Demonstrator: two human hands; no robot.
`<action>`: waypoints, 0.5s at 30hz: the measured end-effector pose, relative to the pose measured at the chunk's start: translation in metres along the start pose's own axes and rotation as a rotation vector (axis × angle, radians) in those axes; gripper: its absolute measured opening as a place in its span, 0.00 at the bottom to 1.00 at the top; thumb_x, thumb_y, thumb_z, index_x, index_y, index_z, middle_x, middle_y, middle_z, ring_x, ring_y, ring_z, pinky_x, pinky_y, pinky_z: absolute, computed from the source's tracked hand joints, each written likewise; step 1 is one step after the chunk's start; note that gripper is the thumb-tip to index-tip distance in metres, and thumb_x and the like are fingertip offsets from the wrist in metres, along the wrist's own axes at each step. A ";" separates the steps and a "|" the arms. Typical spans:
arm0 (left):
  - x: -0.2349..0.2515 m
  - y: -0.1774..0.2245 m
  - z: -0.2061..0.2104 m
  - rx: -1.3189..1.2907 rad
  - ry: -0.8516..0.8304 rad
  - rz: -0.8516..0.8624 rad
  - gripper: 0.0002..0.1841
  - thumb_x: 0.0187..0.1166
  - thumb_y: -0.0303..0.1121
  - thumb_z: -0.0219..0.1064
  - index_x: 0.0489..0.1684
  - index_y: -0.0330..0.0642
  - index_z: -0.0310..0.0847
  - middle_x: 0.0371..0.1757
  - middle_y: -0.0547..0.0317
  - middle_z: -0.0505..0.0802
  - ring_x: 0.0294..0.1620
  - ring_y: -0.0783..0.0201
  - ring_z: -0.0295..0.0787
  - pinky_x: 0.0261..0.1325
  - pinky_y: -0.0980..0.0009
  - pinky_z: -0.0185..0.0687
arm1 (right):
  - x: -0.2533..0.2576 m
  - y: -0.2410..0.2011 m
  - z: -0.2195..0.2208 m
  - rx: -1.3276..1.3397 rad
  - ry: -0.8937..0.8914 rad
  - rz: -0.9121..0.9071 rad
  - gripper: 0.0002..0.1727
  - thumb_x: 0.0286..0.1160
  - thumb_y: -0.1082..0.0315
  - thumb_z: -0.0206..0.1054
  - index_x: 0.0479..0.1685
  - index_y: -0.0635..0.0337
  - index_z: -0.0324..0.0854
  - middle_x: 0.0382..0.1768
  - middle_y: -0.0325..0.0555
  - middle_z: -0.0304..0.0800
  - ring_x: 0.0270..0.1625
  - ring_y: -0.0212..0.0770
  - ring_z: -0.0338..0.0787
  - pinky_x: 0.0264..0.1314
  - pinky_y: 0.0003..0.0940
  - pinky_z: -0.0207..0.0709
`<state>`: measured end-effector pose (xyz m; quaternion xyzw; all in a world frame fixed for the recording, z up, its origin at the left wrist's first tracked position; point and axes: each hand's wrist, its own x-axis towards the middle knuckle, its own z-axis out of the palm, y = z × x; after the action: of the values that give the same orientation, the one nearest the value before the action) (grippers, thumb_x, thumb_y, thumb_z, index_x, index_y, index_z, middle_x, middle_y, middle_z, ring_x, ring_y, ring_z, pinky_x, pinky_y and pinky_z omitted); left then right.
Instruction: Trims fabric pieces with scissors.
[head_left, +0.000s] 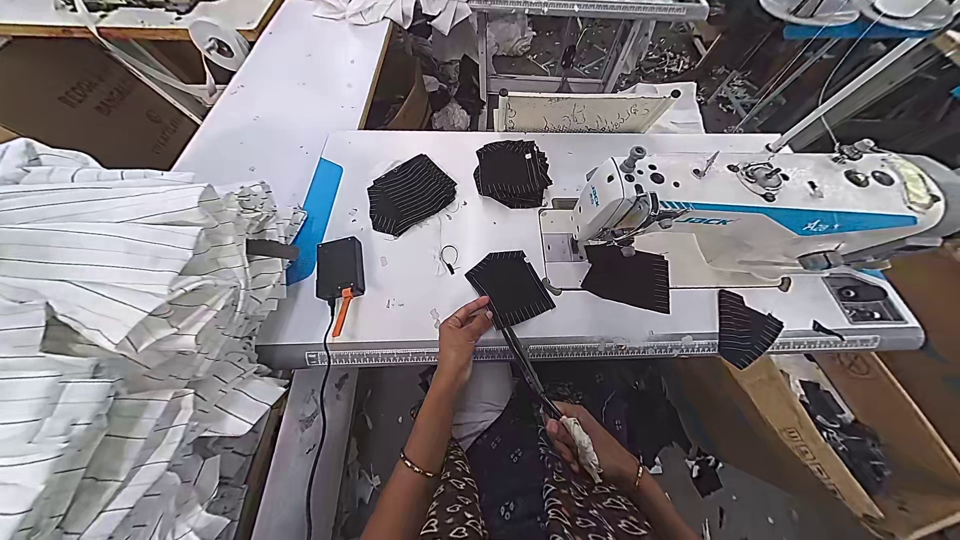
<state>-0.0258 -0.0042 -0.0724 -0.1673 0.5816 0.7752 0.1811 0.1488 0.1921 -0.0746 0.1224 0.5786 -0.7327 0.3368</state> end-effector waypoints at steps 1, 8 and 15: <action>-0.002 -0.001 0.002 0.005 0.000 0.005 0.15 0.78 0.15 0.64 0.62 0.23 0.82 0.53 0.46 0.94 0.40 0.66 0.93 0.50 0.71 0.89 | 0.002 -0.001 0.001 -0.026 0.006 0.000 0.21 0.75 0.40 0.68 0.36 0.46 0.74 0.17 0.22 0.75 0.17 0.21 0.76 0.22 0.17 0.72; -0.011 -0.006 0.005 0.078 0.026 0.094 0.17 0.75 0.15 0.68 0.63 0.26 0.84 0.52 0.48 0.95 0.37 0.69 0.91 0.47 0.73 0.88 | 0.015 -0.003 0.006 -0.158 0.102 -0.007 0.20 0.76 0.43 0.70 0.31 0.48 0.73 0.15 0.24 0.70 0.16 0.22 0.72 0.23 0.20 0.68; -0.013 -0.012 0.006 0.047 0.056 0.137 0.19 0.73 0.14 0.68 0.64 0.25 0.82 0.51 0.49 0.95 0.35 0.71 0.91 0.45 0.75 0.88 | 0.016 0.005 0.009 -0.190 0.167 -0.012 0.20 0.76 0.47 0.72 0.26 0.48 0.74 0.13 0.24 0.69 0.15 0.21 0.70 0.21 0.19 0.65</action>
<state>-0.0091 0.0038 -0.0749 -0.1445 0.6144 0.7670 0.1152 0.1422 0.1781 -0.0847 0.1472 0.6723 -0.6637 0.2930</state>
